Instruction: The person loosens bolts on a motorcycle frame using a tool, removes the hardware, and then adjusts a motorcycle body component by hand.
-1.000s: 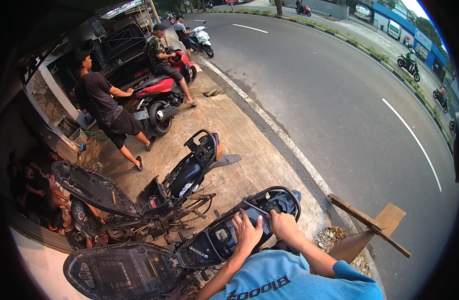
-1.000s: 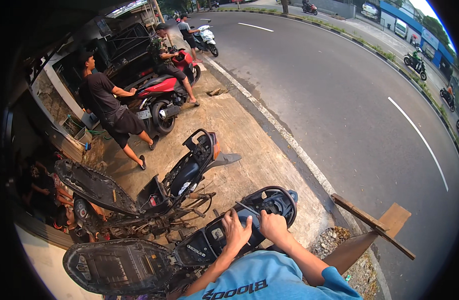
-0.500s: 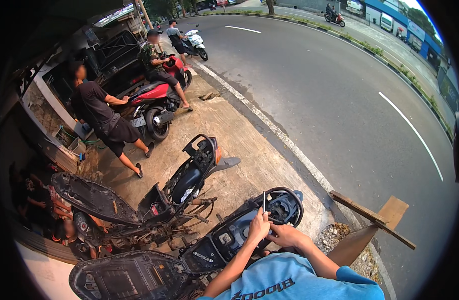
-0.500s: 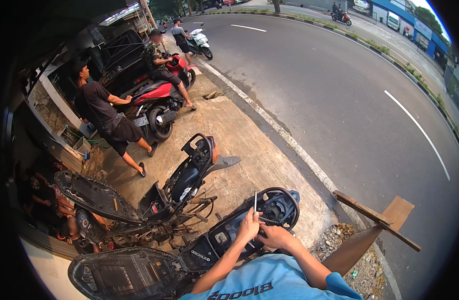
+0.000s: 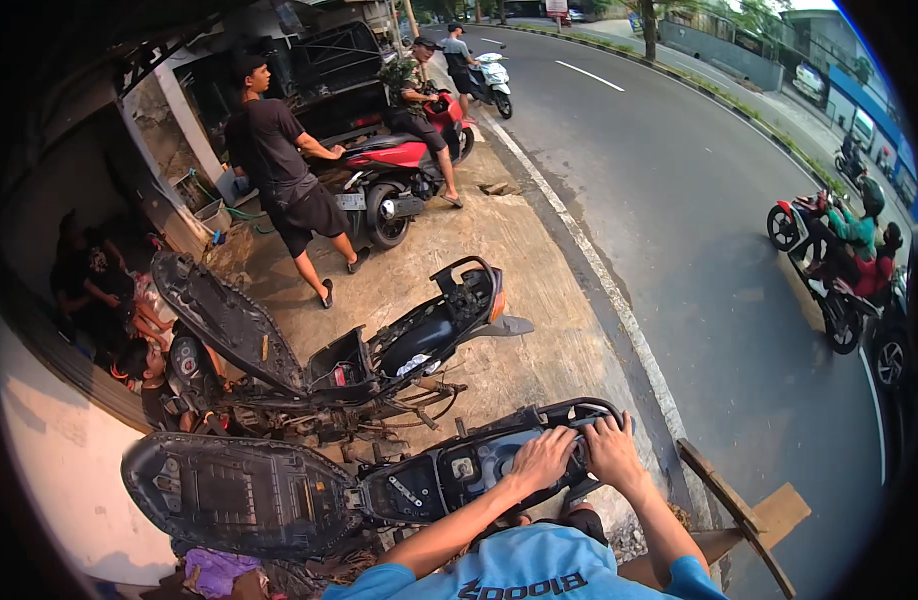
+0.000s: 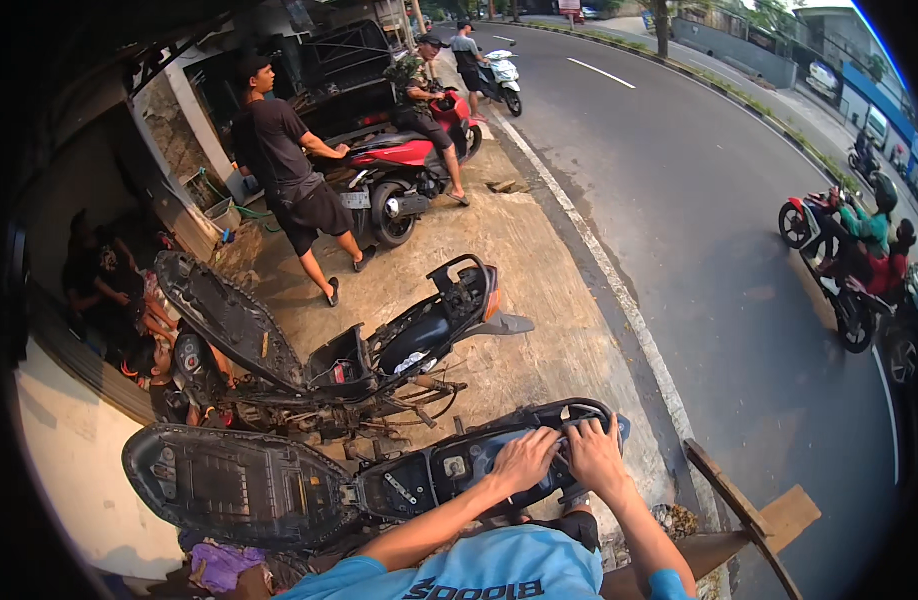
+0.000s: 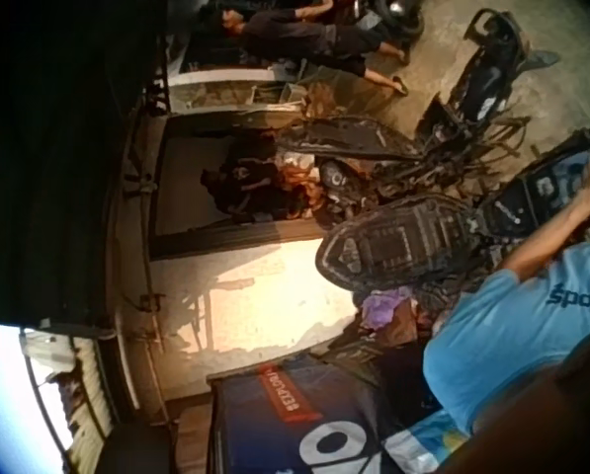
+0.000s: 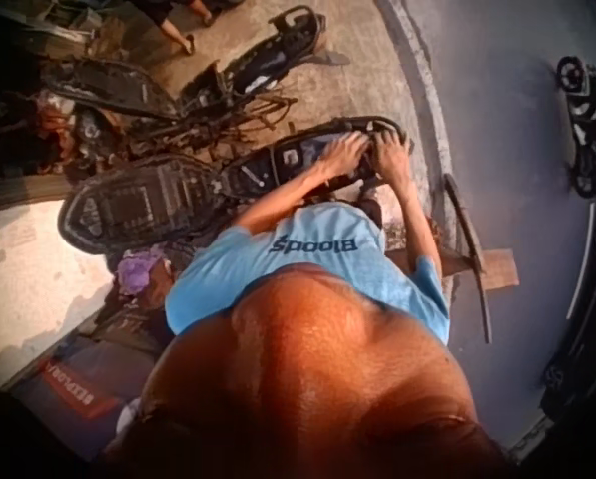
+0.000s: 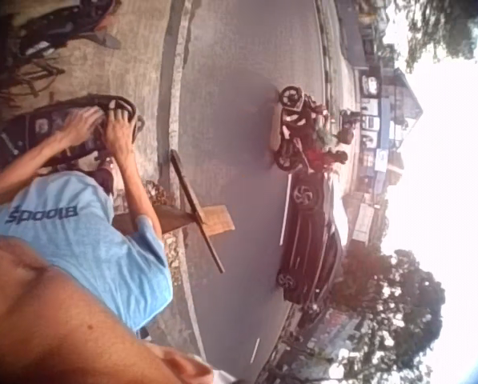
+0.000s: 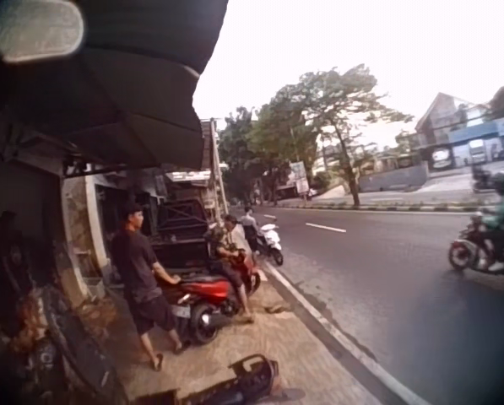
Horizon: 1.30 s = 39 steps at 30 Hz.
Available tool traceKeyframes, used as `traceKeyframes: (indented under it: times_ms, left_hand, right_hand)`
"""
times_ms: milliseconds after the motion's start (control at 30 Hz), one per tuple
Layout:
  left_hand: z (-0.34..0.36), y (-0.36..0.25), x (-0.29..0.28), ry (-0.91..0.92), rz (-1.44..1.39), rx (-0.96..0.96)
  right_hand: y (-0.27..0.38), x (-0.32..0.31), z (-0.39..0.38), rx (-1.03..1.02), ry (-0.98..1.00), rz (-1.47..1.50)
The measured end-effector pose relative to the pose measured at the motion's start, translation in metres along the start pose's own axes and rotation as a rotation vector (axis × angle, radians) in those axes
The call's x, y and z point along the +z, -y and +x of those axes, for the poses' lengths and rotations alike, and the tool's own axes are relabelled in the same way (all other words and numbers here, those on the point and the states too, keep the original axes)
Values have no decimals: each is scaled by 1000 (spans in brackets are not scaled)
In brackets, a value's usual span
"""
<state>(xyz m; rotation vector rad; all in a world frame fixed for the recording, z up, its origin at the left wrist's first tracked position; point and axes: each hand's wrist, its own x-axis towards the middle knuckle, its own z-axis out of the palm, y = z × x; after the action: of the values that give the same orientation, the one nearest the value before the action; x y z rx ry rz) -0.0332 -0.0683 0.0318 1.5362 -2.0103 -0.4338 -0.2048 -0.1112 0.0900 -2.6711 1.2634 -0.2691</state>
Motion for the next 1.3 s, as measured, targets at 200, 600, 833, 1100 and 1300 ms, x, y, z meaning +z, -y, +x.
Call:
traceKeyframes:
  times_ms: [200, 600, 833, 1100, 1300]
  left_hand:
    - [-28, -27, -20, -475, 31, -354]
    - [-14, -6, 42, 128, -412, -717]
    - [-5, -18, 17, 180, -254, -539]
    - [-20, -23, 5, 49, -37, -105]
    - [-38, -14, -4, -158, 97, -7]
  right_hand:
    - [20, 18, -17, 200, -109, 10]
    - [52, 70, -46, 292, 229, 346]
    - [33, -28, -26, 239, 36, 315]
    - [-2, -7, -1, -26, 17, -43]
    - [17, 27, -40, 172, 205, 56]
